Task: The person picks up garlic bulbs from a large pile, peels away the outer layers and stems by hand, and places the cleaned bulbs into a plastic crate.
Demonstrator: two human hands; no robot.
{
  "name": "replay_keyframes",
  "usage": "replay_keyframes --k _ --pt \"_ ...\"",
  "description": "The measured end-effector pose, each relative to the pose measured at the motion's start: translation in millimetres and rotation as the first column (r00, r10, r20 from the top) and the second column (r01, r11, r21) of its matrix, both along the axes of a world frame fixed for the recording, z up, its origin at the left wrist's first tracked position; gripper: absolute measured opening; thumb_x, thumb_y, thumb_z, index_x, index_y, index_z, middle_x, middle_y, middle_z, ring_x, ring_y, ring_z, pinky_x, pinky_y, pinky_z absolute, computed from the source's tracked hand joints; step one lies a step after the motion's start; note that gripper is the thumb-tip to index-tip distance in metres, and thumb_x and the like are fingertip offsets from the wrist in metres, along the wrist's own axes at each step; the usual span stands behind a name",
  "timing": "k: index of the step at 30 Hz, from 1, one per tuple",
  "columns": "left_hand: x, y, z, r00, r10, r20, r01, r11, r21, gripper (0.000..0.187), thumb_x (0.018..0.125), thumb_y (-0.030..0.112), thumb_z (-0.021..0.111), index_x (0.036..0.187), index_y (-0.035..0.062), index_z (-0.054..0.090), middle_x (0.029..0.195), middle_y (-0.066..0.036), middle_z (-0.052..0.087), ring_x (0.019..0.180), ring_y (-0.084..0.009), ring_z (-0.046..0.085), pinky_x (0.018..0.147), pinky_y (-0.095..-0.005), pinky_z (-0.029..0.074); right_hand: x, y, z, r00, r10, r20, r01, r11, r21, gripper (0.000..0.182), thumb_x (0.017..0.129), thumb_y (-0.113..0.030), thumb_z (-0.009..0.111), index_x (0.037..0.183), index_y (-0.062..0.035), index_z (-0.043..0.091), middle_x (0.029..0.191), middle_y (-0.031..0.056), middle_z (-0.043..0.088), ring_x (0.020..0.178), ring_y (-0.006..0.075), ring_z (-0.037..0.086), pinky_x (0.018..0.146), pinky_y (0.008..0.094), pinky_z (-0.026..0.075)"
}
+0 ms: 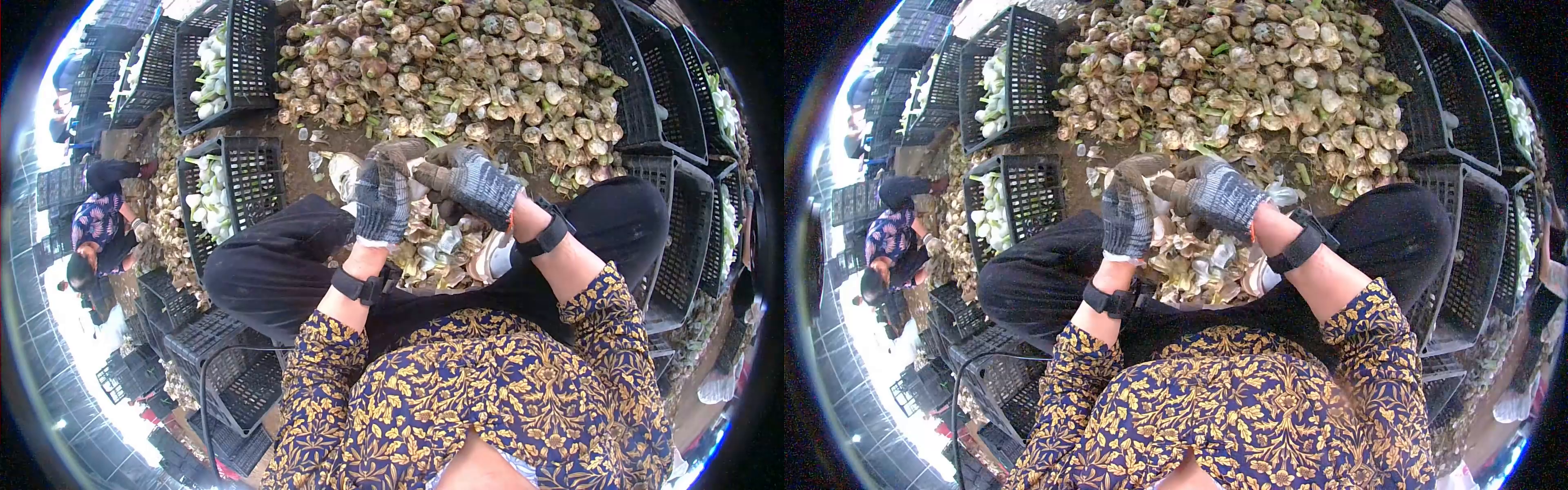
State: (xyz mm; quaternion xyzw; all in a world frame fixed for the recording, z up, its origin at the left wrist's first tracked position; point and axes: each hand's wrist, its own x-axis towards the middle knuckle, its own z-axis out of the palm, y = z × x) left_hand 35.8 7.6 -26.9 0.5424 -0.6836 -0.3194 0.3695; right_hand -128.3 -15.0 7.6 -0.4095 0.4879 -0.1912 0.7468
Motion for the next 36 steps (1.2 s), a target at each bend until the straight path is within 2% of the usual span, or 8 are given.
replay_keyframes --k 12,15,24,26,28,30,33,36 --pt "-3 -5 -3 0.976 0.142 -0.164 -0.126 0.986 0.106 0.019 0.089 0.015 0.040 0.087 0.0015 0.053 0.081 -0.014 0.054 0.074 -0.0270 0.052 0.067 -0.0361 0.041 -5 9 -2 0.997 -0.037 0.074 0.050 0.982 -0.180 0.037 0.080 -0.029 0.054 0.094 0.0045 0.058 0.072 0.0082 0.062 0.061 0.0115 0.059 0.055 0.0243 0.047" --pt "-6 -7 -2 0.986 0.163 0.024 -0.155 0.968 -0.196 0.021 0.089 0.016 0.039 0.085 0.0005 0.053 0.076 -0.012 0.055 0.070 -0.0244 0.052 0.065 -0.0337 0.041 -2 6 11 0.992 -0.111 -0.054 0.111 0.994 -0.018 0.035 0.078 -0.028 0.056 0.090 0.0041 0.059 0.070 0.0076 0.061 0.061 0.0122 0.059 0.055 0.0247 0.047" --pt "14 -20 -73 0.946 0.038 -0.321 0.001 0.993 0.118 0.041 0.091 0.036 0.037 0.097 0.0003 0.056 0.079 -0.009 0.062 0.068 -0.0209 0.059 0.061 -0.0278 0.047 -6 7 -16 0.912 -0.202 -0.356 0.030 0.901 -0.432 0.025 0.072 -0.024 0.057 0.078 0.0002 0.059 0.067 0.0132 0.062 0.063 0.0179 0.060 0.059 0.0305 0.047" --pt "13 -26 -80 0.645 0.373 -0.667 0.178 0.775 0.606 0.051 0.089 0.047 0.034 0.100 0.0020 0.057 0.080 -0.009 0.063 0.067 -0.0188 0.060 0.062 -0.0266 0.048 -6 8 -26 0.915 -0.219 -0.339 0.051 0.896 -0.441 0.024 0.072 -0.022 0.058 0.078 0.0013 0.059 0.068 0.0122 0.062 0.064 0.0158 0.059 0.058 0.0290 0.046" --pt "0 -26 -23 0.456 0.518 -0.724 0.295 0.680 0.672 0.052 0.088 0.048 0.036 0.104 0.0024 0.054 0.087 -0.011 0.062 0.073 -0.0172 0.059 0.064 -0.0268 0.049 -4 7 -42 0.924 -0.381 -0.039 0.356 0.892 -0.277 0.023 0.073 -0.021 0.059 0.078 0.0015 0.058 0.068 0.0097 0.060 0.062 0.0137 0.056 0.056 0.0272 0.045" --pt "-8 -26 -18 0.800 0.259 -0.541 0.001 0.901 0.433 0.054 0.085 0.051 0.041 0.109 0.0032 0.051 0.097 -0.011 0.059 0.081 -0.0162 0.057 0.063 -0.0260 0.049 -5 6 -28 0.913 -0.406 -0.029 0.390 0.894 -0.220 0.019 0.073 -0.017 0.061 0.079 0.0004 0.056 0.068 0.0068 0.058 0.061 0.0114 0.053 0.056 0.0257 0.044" --pt "-16 -15 3 0.667 0.585 -0.462 -0.004 0.623 0.782 0.045 0.087 0.045 0.041 0.108 0.0058 0.051 0.099 -0.009 0.057 0.082 -0.0138 0.057 0.064 -0.0246 0.048 -5 7 -10 0.891 -0.451 -0.051 0.334 0.728 -0.598 0.014 0.073 -0.009 0.061 0.082 -0.0012 0.052 0.072 0.0048 0.056 0.066 0.0111 0.052 0.060 0.0243 0.043" --pt "-26 -18 8 0.417 0.699 -0.582 0.193 0.557 0.808 0.041 0.088 0.041 0.041 0.107 0.0063 0.051 0.096 -0.009 0.058 0.077 -0.0184 0.058 0.062 -0.0275 0.050 3 5 -19 0.830 -0.505 0.237 0.556 0.714 -0.425 0.014 0.074 -0.005 0.059 0.086 -0.0018 0.052 0.081 0.0062 0.056 0.071 0.0132 0.054 0.064 0.0257 0.046"
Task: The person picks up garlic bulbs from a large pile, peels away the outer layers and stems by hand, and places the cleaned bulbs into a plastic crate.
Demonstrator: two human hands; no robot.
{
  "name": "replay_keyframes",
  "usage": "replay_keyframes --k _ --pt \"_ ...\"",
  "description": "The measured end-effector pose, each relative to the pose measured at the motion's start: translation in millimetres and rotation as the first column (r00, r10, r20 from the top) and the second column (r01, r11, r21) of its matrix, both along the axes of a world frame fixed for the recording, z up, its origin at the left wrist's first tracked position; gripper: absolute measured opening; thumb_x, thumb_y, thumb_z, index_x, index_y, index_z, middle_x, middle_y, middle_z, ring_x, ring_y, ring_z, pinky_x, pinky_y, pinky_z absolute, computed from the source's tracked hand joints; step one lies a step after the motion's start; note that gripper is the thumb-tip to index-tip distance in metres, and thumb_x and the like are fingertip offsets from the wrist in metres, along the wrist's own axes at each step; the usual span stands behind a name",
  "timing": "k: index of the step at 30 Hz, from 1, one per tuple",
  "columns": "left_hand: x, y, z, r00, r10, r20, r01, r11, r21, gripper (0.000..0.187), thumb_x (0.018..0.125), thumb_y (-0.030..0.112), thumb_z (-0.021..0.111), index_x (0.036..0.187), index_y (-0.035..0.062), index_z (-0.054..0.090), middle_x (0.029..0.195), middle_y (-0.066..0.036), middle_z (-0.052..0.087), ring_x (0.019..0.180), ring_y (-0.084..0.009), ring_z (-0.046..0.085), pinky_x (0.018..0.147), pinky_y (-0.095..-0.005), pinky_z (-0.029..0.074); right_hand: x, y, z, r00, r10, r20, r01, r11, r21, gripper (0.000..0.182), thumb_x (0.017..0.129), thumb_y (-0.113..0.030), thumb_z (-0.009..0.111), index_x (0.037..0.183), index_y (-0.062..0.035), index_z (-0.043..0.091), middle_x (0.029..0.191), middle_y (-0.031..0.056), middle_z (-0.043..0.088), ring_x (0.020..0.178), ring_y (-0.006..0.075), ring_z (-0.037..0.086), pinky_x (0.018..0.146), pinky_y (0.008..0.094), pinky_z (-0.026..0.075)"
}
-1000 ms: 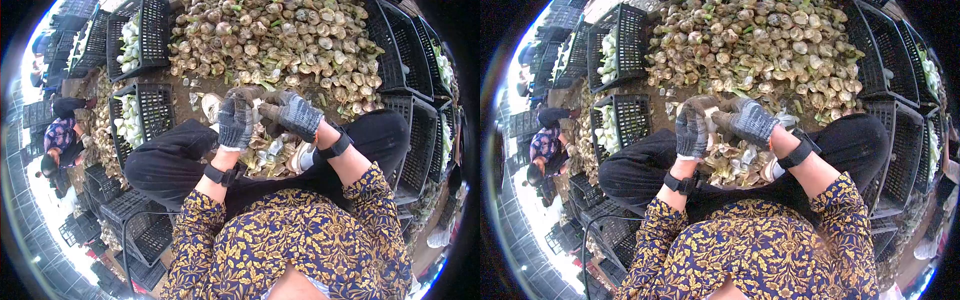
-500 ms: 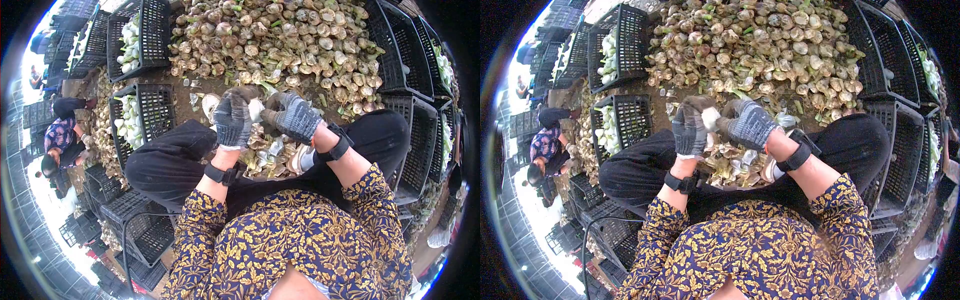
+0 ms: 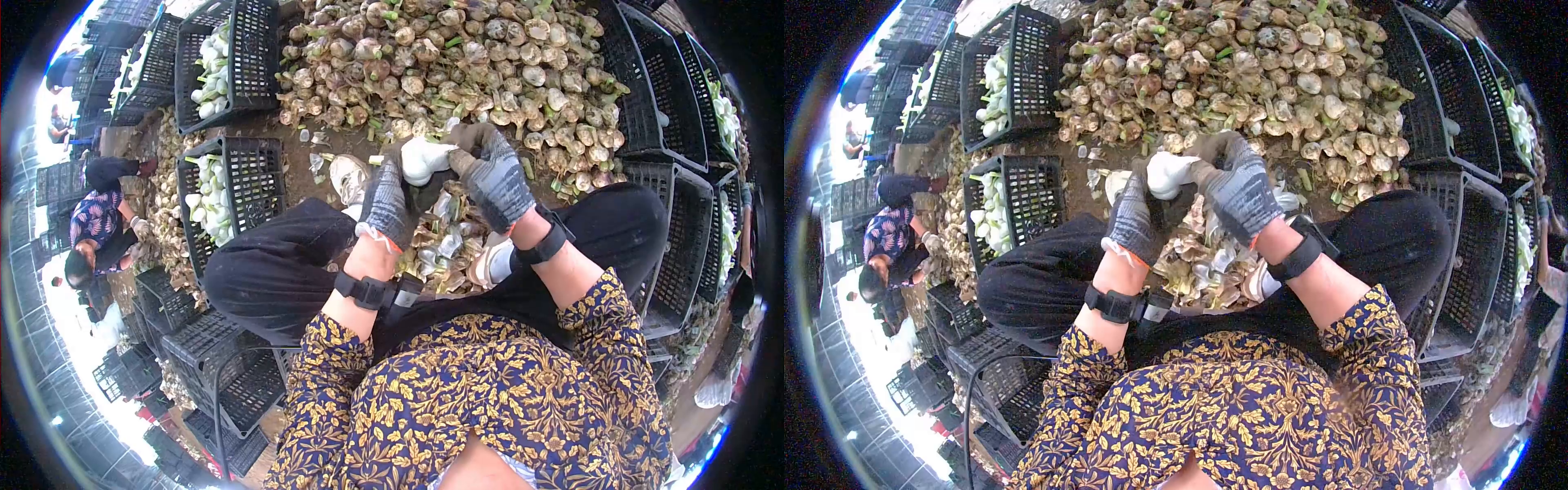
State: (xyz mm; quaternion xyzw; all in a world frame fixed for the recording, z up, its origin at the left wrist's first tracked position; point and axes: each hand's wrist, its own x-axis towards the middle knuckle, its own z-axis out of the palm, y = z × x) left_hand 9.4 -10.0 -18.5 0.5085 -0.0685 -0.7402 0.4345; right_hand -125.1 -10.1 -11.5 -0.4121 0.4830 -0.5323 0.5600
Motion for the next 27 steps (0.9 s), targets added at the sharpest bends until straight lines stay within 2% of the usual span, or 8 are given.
replay_keyframes --k 4,10,12,14,16,19,21,27 --pt "-1 -2 2 0.932 0.088 -0.352 -0.070 0.996 0.064 0.040 0.088 0.041 0.035 0.098 0.0071 0.055 0.086 -0.007 0.060 0.072 -0.0184 0.058 0.054 -0.0286 0.047 -5 -6 16 0.802 -0.088 0.591 -0.147 0.930 0.337 0.021 0.073 0.003 0.056 0.092 -0.0027 0.050 0.089 0.0074 0.054 0.078 0.0160 0.056 0.070 0.0290 0.050" --pt "19 -6 -18 0.846 0.100 -0.523 -0.128 0.992 -0.018 0.037 0.084 0.039 0.042 0.091 0.0053 0.057 0.086 -0.010 0.061 0.075 -0.0246 0.060 0.065 -0.0370 0.052 -33 -22 8 0.379 0.188 0.906 -0.356 0.933 -0.045 0.028 0.082 -0.002 0.041 0.109 -0.0047 0.050 0.097 0.0113 0.056 0.085 0.0224 0.058 0.073 0.0354 0.052" --pt "22 -6 -10 0.882 0.087 -0.463 -0.101 0.995 -0.006 0.037 0.084 0.040 0.042 0.086 0.0064 0.058 0.076 -0.009 0.062 0.070 -0.0236 0.060 0.062 -0.0383 0.052 -33 -20 35 0.556 0.063 0.829 -0.307 0.942 0.134 0.027 0.083 -0.008 0.045 0.109 -0.0051 0.051 0.095 0.0110 0.059 0.083 0.0201 0.059 0.073 0.0330 0.051" --pt "22 -8 -12 0.914 0.212 -0.345 -0.209 0.977 0.046 0.039 0.083 0.043 0.042 0.084 0.0069 0.058 0.074 -0.008 0.062 0.068 -0.0238 0.059 0.059 -0.0368 0.051 -28 -20 40 0.911 0.366 0.192 -0.408 0.868 0.283 0.029 0.082 -0.014 0.052 0.109 -0.0037 0.050 0.095 0.0095 0.059 0.082 0.0181 0.059 0.071 0.0310 0.050" --pt "21 -9 -12 0.926 0.205 -0.318 -0.197 0.979 0.057 0.040 0.085 0.042 0.039 0.088 0.0065 0.057 0.079 -0.009 0.062 0.073 -0.0238 0.059 0.064 -0.0358 0.050 -13 -10 31 0.852 0.353 -0.387 -0.385 0.923 -0.006 0.034 0.076 -0.018 0.062 0.105 -0.0029 0.053 0.102 0.0089 0.055 0.093 0.0132 0.053 0.076 0.0295 0.046" --pt "31 -6 -36 0.908 0.092 -0.410 -0.085 0.996 0.035 0.043 0.089 0.040 0.033 0.100 0.0048 0.055 0.095 -0.011 0.061 0.087 -0.0244 0.056 0.076 -0.0343 0.046 0 -8 16 0.895 0.312 -0.319 -0.354 0.932 -0.082 0.035 0.072 -0.015 0.065 0.103 -0.0047 0.054 0.100 0.0091 0.055 0.091 0.0181 0.054 0.078 0.0302 0.044" --pt "16 -9 -16 0.933 0.131 -0.335 -0.123 0.991 0.044 0.042 0.089 0.039 0.033 0.100 0.0049 0.055 0.095 -0.011 0.060 0.087 -0.0243 0.056 0.076 -0.0347 0.046 2 -15 10 0.799 0.131 -0.587 -0.420 0.820 -0.389 0.031 0.070 -0.012 0.064 0.099 -0.0052 0.056 0.095 0.0094 0.057 0.087 0.0217 0.055 0.077 0.0308 0.044" --pt "22 -10 -50 0.923 0.219 -0.317 -0.202 0.975 0.088 0.040 0.089 0.037 0.037 0.095 0.0025 0.054 0.086 -0.012 0.060 0.078 -0.0271 0.058 0.074 -0.0382 0.047 5 -5 3 0.753 0.368 -0.545 -0.487 0.869 -0.087 0.018 0.071 -0.009 0.063 0.088 -0.0032 0.059 0.079 0.0068 0.060 0.074 0.0164 0.056 0.067 0.0283 0.045"
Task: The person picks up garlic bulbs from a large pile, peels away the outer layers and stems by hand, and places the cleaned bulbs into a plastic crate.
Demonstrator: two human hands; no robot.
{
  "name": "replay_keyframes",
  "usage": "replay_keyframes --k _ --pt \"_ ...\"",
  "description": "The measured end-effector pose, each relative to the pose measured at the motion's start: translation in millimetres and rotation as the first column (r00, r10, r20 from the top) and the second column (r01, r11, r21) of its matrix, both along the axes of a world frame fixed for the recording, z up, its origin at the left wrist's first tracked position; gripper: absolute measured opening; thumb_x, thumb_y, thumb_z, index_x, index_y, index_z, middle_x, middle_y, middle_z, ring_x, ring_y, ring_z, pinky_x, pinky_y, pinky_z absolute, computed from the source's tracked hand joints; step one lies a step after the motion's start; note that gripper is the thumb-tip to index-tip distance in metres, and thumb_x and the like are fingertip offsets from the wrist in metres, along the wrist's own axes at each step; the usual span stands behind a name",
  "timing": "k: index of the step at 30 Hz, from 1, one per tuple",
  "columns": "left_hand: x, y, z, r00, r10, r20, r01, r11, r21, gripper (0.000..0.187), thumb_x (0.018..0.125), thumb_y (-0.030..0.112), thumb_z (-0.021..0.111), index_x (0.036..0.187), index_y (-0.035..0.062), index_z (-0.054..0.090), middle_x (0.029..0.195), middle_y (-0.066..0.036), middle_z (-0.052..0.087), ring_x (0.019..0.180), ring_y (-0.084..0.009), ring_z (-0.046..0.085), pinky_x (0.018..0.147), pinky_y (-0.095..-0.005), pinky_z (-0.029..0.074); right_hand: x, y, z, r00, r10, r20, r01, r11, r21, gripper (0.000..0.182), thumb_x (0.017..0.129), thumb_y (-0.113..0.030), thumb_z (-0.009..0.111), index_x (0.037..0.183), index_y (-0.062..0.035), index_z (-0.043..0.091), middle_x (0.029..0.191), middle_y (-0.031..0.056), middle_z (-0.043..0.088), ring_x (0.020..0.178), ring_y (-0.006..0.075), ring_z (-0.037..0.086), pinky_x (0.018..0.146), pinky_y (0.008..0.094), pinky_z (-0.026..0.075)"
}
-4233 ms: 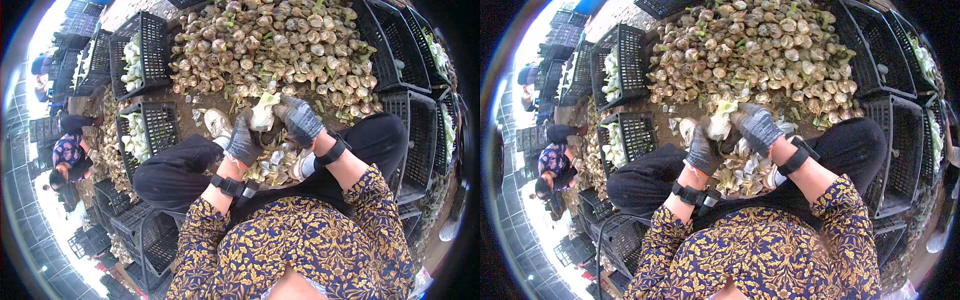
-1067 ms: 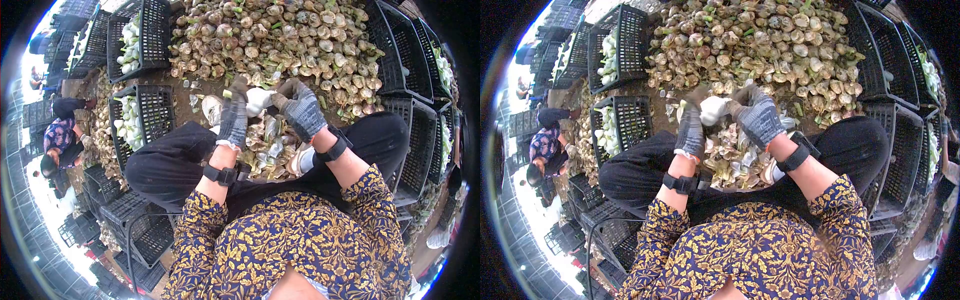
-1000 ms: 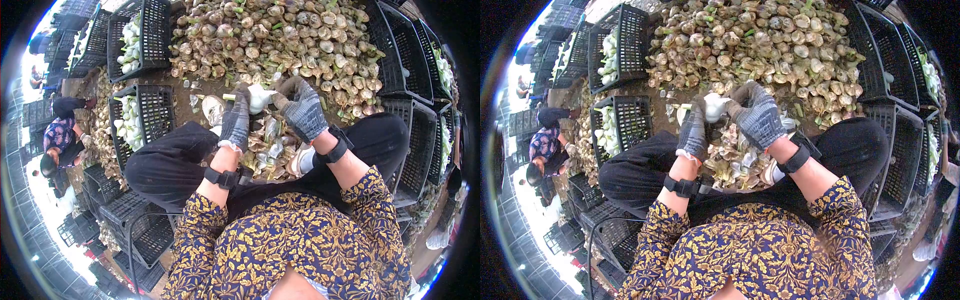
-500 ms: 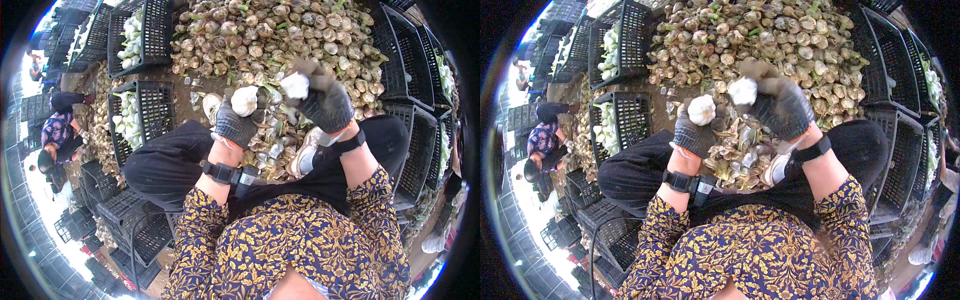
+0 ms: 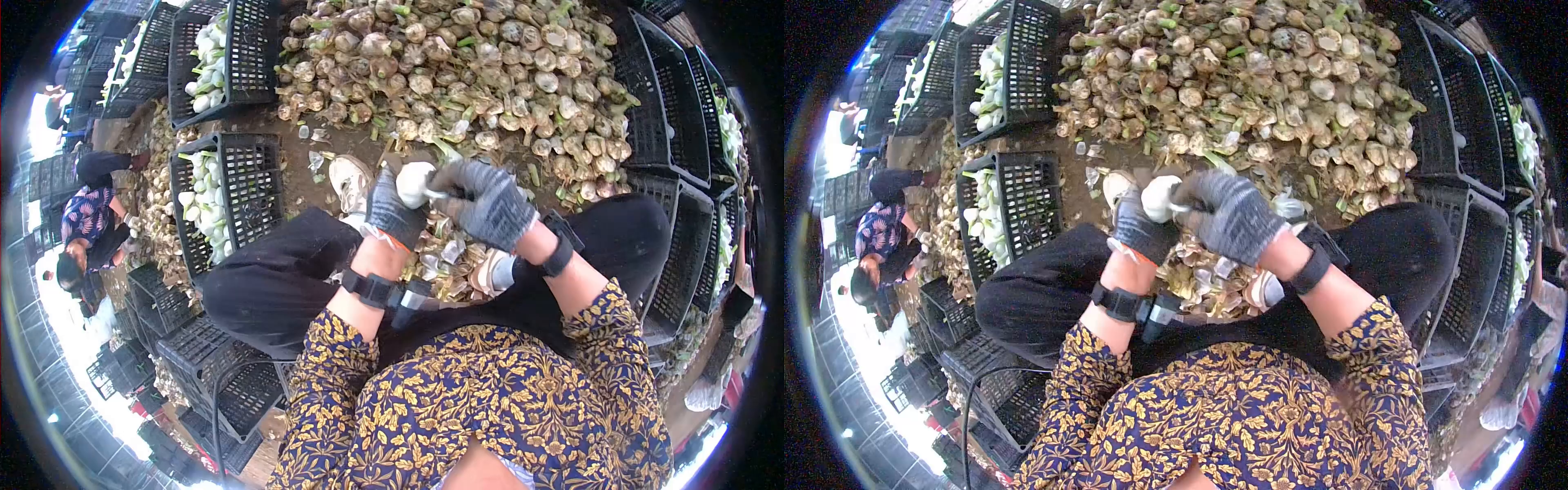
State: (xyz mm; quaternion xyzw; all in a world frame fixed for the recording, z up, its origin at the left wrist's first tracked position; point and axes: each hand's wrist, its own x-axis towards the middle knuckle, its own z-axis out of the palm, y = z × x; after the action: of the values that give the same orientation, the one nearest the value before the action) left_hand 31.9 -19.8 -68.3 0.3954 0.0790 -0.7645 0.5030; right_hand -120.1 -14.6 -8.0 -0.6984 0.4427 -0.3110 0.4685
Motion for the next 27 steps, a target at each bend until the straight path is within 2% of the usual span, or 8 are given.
replay_keyframes --k 9,11,20,22,23,24,25,27 --pt "0 -5 -16 0.984 0.128 0.125 -0.159 0.947 0.280 0.038 0.090 0.037 0.035 0.095 0.0064 0.056 0.084 -0.009 0.061 0.074 -0.0227 0.059 0.064 -0.0345 0.050 7 5 6 0.968 0.120 0.219 -0.217 0.840 0.497 0.020 0.070 -0.016 0.064 0.086 -0.0038 0.059 0.077 0.0125 0.062 0.071 0.0227 0.060 0.067 0.0307 0.047" --pt "-2 -10 -15 0.962 0.167 0.217 -0.237 0.902 0.360 0.036 0.090 0.037 0.034 0.096 0.0080 0.056 0.084 -0.008 0.061 0.074 -0.0211 0.059 0.061 -0.0333 0.051 18 25 5 0.923 0.351 0.157 -0.381 0.887 0.261 0.022 0.071 -0.019 0.064 0.085 -0.0016 0.060 0.083 0.0137 0.062 0.079 0.0233 0.059 0.073 0.0324 0.045" --pt "69 -69 -68 0.980 0.198 0.011 -0.196 0.957 0.212 0.053 0.086 0.047 0.024 0.087 0.0043 0.056 0.081 -0.015 0.060 0.070 -0.0294 0.059 0.067 -0.0457 0.050 6 7 -18 0.980 0.169 -0.102 -0.127 0.936 0.328 0.029 0.074 -0.023 0.059 0.095 -0.0031 0.059 0.090 0.0164 0.059 0.085 0.0297 0.057 0.076 0.0339 0.045" --pt "106 -96 -65 0.963 0.152 -0.224 -0.176 0.980 -0.090 0.040 0.083 0.033 0.033 0.085 0.0006 0.056 0.082 -0.016 0.059 0.071 -0.0313 0.058 0.073 -0.0425 0.049 7 11 -24 0.966 0.214 -0.148 -0.148 0.921 0.360 0.031 0.075 -0.023 0.059 0.099 -0.0029 0.058 0.091 0.0167 0.060 0.087 0.0289 0.057 0.078 0.0338 0.045" --pt "112 -120 -29 0.953 0.256 0.163 -0.253 0.967 -0.035 0.033 0.081 0.027 0.036 0.081 0.0009 0.057 0.079 -0.016 0.059 0.070 -0.0298 0.058 0.072 -0.0411 0.049 7 11 -27 0.957 0.235 -0.168 -0.166 0.923 0.347 0.032 0.075 -0.022 0.058 0.100 -0.0028 0.058 0.092 0.0170 0.060 0.088 0.0288 0.057 0.079 0.0338 0.044" --pt "152 -145 -30 0.998 0.056 0.037 -0.038 0.927 -0.373 0.035 0.082 0.028 0.033 0.079 0.0023 0.057 0.076 -0.015 0.059 0.070 -0.0274 0.058 0.072 -0.0392 0.049 8 10 -24 0.955 0.234 -0.180 -0.164 0.929 0.333 0.032 0.076 -0.022 0.057 0.101 -0.0027 0.057 0.094 0.0183 0.059 0.090 0.0299 0.057 0.079 0.0348 0.044" --pt "135 -154 39 0.781 0.342 0.523 -0.081 0.885 -0.458 0.042 0.086 0.039 0.026 0.078 0.0049 0.049 0.066 -0.011 0.052 0.061 -0.0240 0.053 0.056 -0.0366 0.045 7 11 -27 0.956 0.227 -0.185 -0.159 0.933 0.323 0.032 0.077 -0.024 0.056 0.101 -0.0028 0.057 0.095 0.0189 0.059 0.091 0.0313 0.056 0.080 0.0359 0.044" --pt "170 -191 90 0.854 0.311 0.416 -0.074 0.865 -0.496 0.040 0.086 0.040 0.029 0.088 0.0047 0.048 0.082 -0.013 0.051 0.073 -0.0240 0.052 0.063 -0.0384 0.045 8 12 -28 0.971 0.169 -0.168 -0.110 0.944 0.312 0.031 0.078 -0.024 0.055 0.101 -0.0030 0.057 0.094 0.0189 0.059 0.091 0.0323 0.056 0.080 0.0366 0.044"
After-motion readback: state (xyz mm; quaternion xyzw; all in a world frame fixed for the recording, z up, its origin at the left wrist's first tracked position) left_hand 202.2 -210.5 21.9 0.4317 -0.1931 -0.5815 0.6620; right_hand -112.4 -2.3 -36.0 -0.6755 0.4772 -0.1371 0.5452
